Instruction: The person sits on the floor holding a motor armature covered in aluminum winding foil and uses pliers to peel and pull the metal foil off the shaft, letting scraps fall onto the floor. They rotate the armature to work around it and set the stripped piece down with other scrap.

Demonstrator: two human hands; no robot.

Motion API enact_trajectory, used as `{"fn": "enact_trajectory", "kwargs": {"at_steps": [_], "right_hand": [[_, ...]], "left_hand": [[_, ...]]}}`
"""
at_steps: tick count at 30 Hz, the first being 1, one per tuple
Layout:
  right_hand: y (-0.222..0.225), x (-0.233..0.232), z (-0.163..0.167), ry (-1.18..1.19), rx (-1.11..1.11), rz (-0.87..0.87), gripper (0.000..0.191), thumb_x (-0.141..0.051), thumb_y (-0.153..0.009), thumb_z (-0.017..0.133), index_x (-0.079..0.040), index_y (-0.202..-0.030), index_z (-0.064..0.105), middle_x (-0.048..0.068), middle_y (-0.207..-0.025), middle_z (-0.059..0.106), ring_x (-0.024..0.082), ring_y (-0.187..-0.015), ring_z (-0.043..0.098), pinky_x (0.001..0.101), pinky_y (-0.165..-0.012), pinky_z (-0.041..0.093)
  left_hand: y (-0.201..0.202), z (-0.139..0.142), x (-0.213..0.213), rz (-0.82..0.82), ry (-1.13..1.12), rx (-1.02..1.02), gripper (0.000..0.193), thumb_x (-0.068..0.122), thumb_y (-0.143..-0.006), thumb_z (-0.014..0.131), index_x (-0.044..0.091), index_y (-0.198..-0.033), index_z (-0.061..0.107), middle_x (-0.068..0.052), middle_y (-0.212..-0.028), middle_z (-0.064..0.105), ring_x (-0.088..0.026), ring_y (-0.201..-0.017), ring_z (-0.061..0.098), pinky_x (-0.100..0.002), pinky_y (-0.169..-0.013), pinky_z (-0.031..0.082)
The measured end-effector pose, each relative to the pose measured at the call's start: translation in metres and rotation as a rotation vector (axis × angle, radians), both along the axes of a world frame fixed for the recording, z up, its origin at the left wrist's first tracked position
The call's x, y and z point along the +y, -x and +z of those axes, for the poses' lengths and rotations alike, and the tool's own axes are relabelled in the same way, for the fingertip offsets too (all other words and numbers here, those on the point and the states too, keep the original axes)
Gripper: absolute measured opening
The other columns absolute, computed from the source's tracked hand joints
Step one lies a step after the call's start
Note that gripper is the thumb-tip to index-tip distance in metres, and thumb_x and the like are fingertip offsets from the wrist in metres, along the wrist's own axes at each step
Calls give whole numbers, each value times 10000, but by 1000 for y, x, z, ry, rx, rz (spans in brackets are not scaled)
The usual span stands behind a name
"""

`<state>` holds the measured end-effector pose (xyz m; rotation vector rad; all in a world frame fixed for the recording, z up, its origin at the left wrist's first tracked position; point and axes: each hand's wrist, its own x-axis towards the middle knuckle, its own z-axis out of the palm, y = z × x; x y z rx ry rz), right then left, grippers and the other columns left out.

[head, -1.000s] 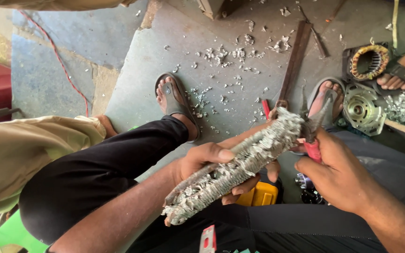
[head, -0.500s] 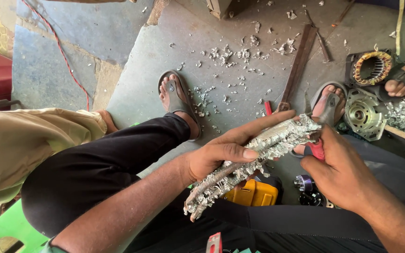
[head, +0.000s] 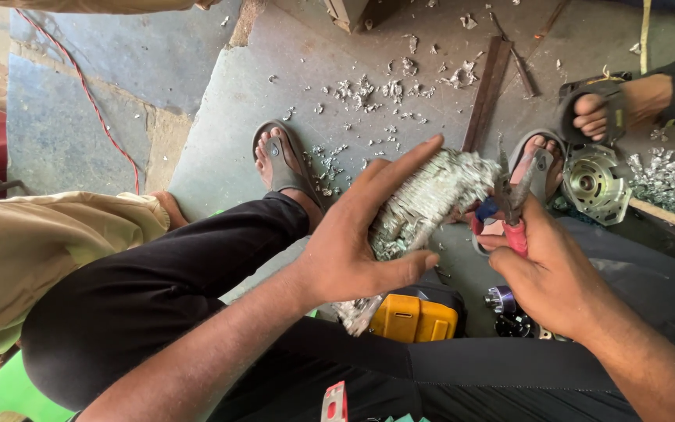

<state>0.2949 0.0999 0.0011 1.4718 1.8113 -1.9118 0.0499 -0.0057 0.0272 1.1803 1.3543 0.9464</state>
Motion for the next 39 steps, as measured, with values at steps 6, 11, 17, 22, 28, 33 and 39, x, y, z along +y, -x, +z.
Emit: {"fn": "enact_trajectory", "kwargs": {"at_steps": [6, 11, 17, 22, 28, 33, 39], "right_hand": [[6, -4, 3, -307, 40, 99, 481, -48, -910, 560, -14, -1380, 463, 164, -1309, 627, 292, -1233, 632, 397, -1032, 468], [7, -11, -2, -475, -2, 178, 629, -25, -805, 613, 63, -1389, 395, 263, -1352, 493, 406, -1254, 547, 452, -1026, 431], [6, -21, -7, -496, 29, 196, 671, 0, -791, 604, 82, -1405, 346, 254, -1336, 455, 410, -1244, 525, 466, -1027, 431], [5, -26, -12, -436, 24, 150, 671, 5, -801, 591, 64, -1414, 325, 224, -1280, 444, 369, -1167, 539, 463, -986, 441], [4, -35, -20, -368, 81, 92, 560, 22, -802, 570, 42, -1325, 372, 187, -1202, 440, 333, -1141, 531, 459, -1029, 426], [4, -41, -22, -250, 171, -23, 564, 47, -804, 563, 35, -1329, 357, 158, -1233, 423, 266, -1220, 514, 417, -1095, 414], [3, -43, -20, -131, 337, -106, 673, 58, -808, 535, 36, -1440, 304, 143, -1307, 408, 230, -1312, 462, 407, -1172, 373]], "left_hand": [[-6, 0, 0, 52, 95, 206, 1151, 279, -794, 799, 112, -1704, 115, -185, -1409, 534, -343, -1269, 622, -430, -1150, 522], [-10, -6, -3, 62, -79, 336, 1243, 296, -824, 834, 80, -1653, -67, -280, -1733, 179, -436, -1521, 438, -479, -1262, 412], [-16, -6, -6, 37, 51, 320, 1275, 312, -785, 832, 62, -1645, -76, -306, -1692, 228, -430, -1473, 473, -470, -1214, 436], [-22, -6, -7, 40, 17, 373, 1290, 315, -766, 866, 60, -1638, -51, -317, -1646, 276, -445, -1470, 457, -472, -1204, 429], [-31, -4, -7, 70, 72, 313, 1269, 311, -761, 861, 48, -1643, -13, -292, -1568, 371, -419, -1386, 533, -460, -1155, 477], [-38, -3, -11, 116, -84, 427, 1222, 281, -766, 861, 32, -1626, 30, -310, -1551, 384, -452, -1352, 539, -473, -1116, 496], [-39, -5, -14, 152, -62, 418, 1145, 276, -818, 839, 33, -1638, 78, -261, -1456, 451, -397, -1291, 597, -443, -1091, 547]]}}
